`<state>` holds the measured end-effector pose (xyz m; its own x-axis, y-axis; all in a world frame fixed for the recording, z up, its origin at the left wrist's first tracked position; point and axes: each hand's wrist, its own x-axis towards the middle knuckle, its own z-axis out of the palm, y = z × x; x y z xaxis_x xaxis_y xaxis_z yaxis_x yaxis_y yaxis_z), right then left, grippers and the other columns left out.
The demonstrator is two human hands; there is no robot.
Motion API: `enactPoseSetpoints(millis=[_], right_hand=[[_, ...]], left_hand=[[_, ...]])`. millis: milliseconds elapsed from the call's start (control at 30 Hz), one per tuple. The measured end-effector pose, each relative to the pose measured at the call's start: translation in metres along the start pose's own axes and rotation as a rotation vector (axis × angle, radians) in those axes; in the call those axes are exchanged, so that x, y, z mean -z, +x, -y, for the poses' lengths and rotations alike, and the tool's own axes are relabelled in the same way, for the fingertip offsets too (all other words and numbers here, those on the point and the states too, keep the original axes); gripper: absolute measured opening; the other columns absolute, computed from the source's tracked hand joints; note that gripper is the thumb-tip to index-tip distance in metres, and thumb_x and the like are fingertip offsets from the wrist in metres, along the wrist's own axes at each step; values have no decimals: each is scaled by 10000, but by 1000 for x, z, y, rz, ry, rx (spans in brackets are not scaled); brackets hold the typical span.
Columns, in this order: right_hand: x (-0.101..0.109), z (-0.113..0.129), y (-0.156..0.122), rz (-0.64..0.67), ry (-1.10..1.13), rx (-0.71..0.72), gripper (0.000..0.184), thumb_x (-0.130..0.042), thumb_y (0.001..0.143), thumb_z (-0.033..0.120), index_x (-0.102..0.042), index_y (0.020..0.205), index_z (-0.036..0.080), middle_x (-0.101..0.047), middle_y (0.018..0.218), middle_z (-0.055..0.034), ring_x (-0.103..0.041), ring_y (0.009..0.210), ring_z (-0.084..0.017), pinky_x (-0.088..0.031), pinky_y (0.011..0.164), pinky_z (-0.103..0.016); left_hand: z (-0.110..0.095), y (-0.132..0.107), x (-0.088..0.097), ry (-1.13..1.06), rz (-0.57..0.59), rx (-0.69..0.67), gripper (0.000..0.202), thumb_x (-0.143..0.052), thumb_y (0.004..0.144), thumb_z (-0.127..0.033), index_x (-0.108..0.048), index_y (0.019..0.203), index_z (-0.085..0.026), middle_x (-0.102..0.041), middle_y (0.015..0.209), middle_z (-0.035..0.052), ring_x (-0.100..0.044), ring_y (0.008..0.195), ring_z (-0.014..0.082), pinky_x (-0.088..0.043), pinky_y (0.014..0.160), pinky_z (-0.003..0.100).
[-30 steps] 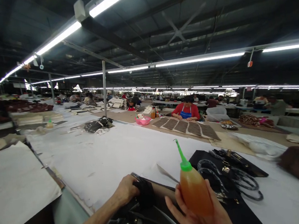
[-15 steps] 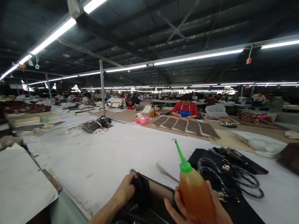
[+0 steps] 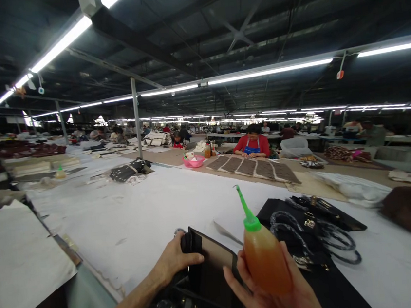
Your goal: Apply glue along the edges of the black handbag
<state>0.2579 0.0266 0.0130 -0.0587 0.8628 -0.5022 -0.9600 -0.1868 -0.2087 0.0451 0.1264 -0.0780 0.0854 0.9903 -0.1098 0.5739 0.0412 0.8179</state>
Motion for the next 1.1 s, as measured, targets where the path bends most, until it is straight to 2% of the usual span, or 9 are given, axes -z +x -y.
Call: enactPoseSetpoints(millis=[133,300,400,500,633,767,933,1033,1100], right_hand=[[-2,1,-1,14,16,-7,276,-625,827,420,-690,948,180,-676,881,-84,-614,787,-250,-421,875,-625],[-2,-3,-6,47,-3,23,263,-642,823,394,-681,958,171,-665,889,-77,-600,808,-246,-417,882,-615],[-2,-5,-8,70,-7,22,290,-658,808,406,-677,956,158,-661,869,-71,-596,804,-240,-416,890,-607],[-2,-5,-11,59,3,26,295,-663,805,408,-672,975,168,-664,891,-61,-596,815,-238,-411,895,-612],[-2,-1,-18,18,14,39,266,-663,808,399,-673,980,197,-668,917,-51,-597,814,-240,-416,880,-626],[1,6,-24,-11,16,86,254,-622,838,409,-669,1008,226,-678,952,-42,-600,819,-245,-414,876,-632],[8,14,-31,8,-28,126,224,-569,881,382,-669,1027,244,-689,956,-31,-611,833,-237,-374,913,-637],[13,15,-35,32,-82,77,285,-561,877,431,-685,995,203,-699,875,-71,-636,773,-222,-401,898,-610],[16,13,-36,38,-118,41,336,-550,870,474,-702,936,182,-703,819,-92,-648,737,-223,-425,874,-597]], left_hand=[[-6,5,-4,206,-125,39,278,-624,646,-330,-509,854,-186,-617,843,44,-575,813,211,-421,707,288],[-3,3,-2,168,-65,34,57,-508,692,-223,-527,698,-170,-607,732,50,-579,747,205,-414,664,283],[1,-1,1,81,3,3,103,-468,720,-215,-528,655,-163,-578,642,26,-566,659,179,-411,596,259],[-2,-4,7,-13,30,-65,165,-416,757,-220,-542,672,-154,-579,645,22,-551,642,165,-417,584,250],[-15,-6,21,-113,41,-176,203,-411,786,-296,-546,745,-149,-597,725,27,-544,686,165,-439,626,257],[-29,-10,30,-161,91,-247,217,-433,783,-340,-539,758,-152,-574,677,8,-524,618,151,-434,593,253],[-48,-13,36,-139,24,-322,258,-426,816,-381,-560,794,-161,-586,685,13,-539,656,163,-414,611,251],[-67,-16,48,-12,-36,-380,261,-427,821,-393,-562,759,-178,-562,641,-3,-524,636,158,-392,594,242],[-79,-19,58,63,-8,-383,262,-431,816,-395,-561,739,-181,-529,589,-15,-505,601,152,-373,567,236]])
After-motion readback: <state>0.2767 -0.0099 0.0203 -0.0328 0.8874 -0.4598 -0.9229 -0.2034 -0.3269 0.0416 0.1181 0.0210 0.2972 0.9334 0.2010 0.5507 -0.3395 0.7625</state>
